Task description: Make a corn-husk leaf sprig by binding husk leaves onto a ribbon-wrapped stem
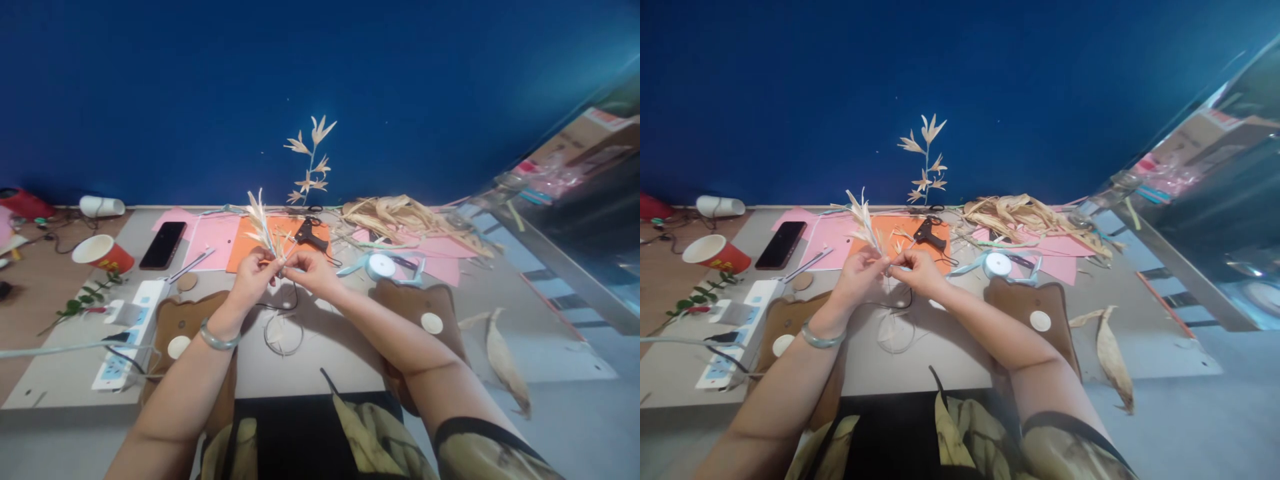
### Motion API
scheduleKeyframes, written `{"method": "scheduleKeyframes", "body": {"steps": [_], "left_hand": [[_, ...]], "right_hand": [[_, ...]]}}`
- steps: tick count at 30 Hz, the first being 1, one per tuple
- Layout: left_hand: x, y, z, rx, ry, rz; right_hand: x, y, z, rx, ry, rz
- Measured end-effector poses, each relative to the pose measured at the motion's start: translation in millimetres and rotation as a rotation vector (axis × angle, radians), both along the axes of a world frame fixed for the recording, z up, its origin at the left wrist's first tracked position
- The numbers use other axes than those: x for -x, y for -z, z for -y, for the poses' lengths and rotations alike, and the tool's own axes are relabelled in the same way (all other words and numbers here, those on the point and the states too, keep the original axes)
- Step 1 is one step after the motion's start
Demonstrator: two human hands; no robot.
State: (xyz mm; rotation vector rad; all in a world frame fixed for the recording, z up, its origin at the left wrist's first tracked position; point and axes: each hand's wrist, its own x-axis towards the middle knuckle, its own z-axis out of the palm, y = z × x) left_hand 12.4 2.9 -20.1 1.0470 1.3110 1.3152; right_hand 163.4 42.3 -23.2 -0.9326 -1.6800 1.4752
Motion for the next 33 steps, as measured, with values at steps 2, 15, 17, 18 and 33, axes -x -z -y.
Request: {"method": "scheduleKeyframes", "body": {"steps": [2, 15, 17, 18, 33], "left_hand": [[-1, 1.7, 0, -0.009, -0.020, -0.004], [-1, 2.1, 1, -0.102, -0.062, -0.128], [-1, 5.0, 1, -0.133, -0.081, -0.178], [-2, 6.3, 0, -0.151, -0.101, -0.210], [-6, 9.8, 0, -0.088, -0.157, 0.013]], "right_hand": [[1, 1.5, 3, -0.092, 0.047, 0.016], [3, 6.1, 4, 0.012, 0.003, -0.098], [4, 5.9, 5, -0.011, 0.033, -0.064], [5, 5.9, 6, -0.023, 0.050, -0.048], [7, 8.5, 8, -0.081, 0.074, -0.020]]}}
